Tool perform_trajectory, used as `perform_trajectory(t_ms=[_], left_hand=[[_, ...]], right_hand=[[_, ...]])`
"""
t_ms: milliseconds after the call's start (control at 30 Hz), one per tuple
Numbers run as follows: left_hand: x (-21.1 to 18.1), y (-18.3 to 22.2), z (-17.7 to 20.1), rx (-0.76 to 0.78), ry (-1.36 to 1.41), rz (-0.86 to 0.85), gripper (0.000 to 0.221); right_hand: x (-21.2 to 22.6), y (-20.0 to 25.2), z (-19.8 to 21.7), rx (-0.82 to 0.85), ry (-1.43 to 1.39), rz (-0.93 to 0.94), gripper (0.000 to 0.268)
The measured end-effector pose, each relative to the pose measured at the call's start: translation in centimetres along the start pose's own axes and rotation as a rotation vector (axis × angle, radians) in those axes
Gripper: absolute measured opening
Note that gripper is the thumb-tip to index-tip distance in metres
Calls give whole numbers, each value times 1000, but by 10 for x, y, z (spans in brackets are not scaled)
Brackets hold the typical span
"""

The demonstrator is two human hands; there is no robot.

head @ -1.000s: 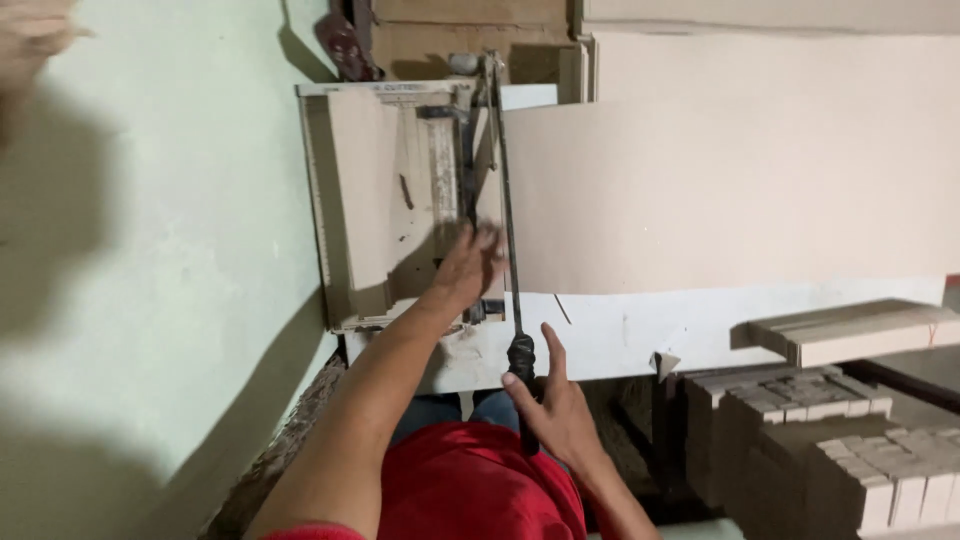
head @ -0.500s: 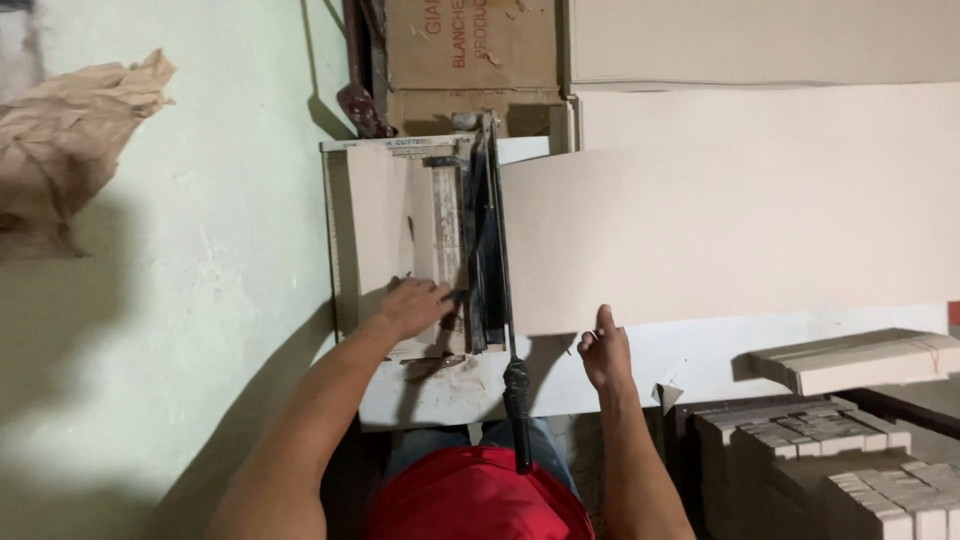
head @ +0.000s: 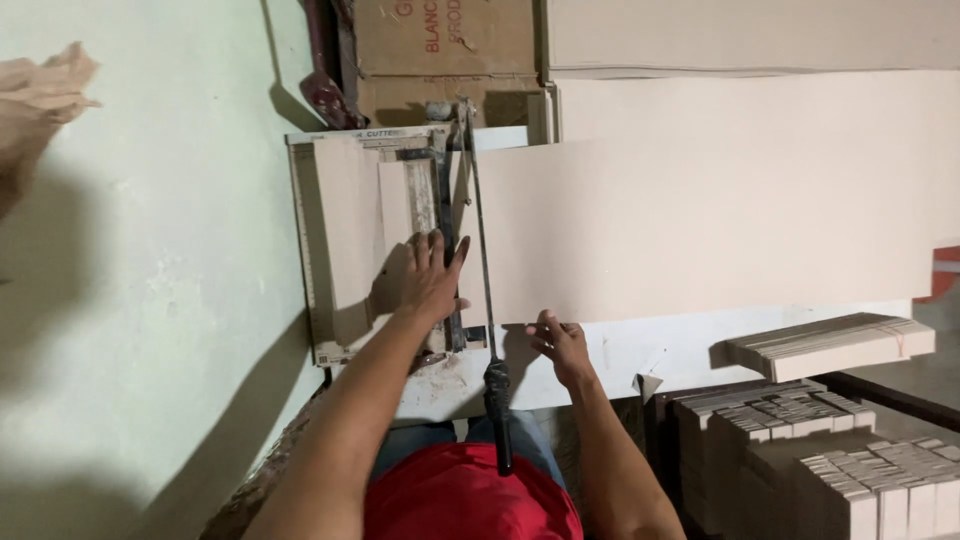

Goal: Using a manual paper cutter to cut strips from a large sheet of paper.

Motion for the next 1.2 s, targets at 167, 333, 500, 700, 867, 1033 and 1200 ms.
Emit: perform_trajectory(t_ms=[167,333,500,700,867,1033,1200], left_hand=[[-18,-25,-14,109,-149,198,110],[-21,-26,-12,198,-296,268,102],[-1,-49,-50,130,-258,241,134],[-2,-41,-34,113,-188,222,118],[-8,-32,-35,76,-150,191,116],[-11,-27,-25,53,-187,203,116],[-15,-3,-30,-27,-8,10,63]], right_hand=[[13,9,-1,-40,218,-77,65],[64,152,-59,25,1058,191,61],[-23,163,-83,-73,1537,273,101],[-132,43,-56,-201,1357,620,89],[-130,57,-55,-181,1296,507,83],[-125,47,-57,-237,1320,558,77],[9,195,-70,0,1108,205,94]])
Point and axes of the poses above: each hand's wrist, its own y-axis away from the middle knuckle, its own z-axis out of the back of the hand, x = y × z, the point moved 2 cm from there along -y, towards the middle knuckle, and after that the axes turned 8 degrees about -z, right-handed, at the moved point
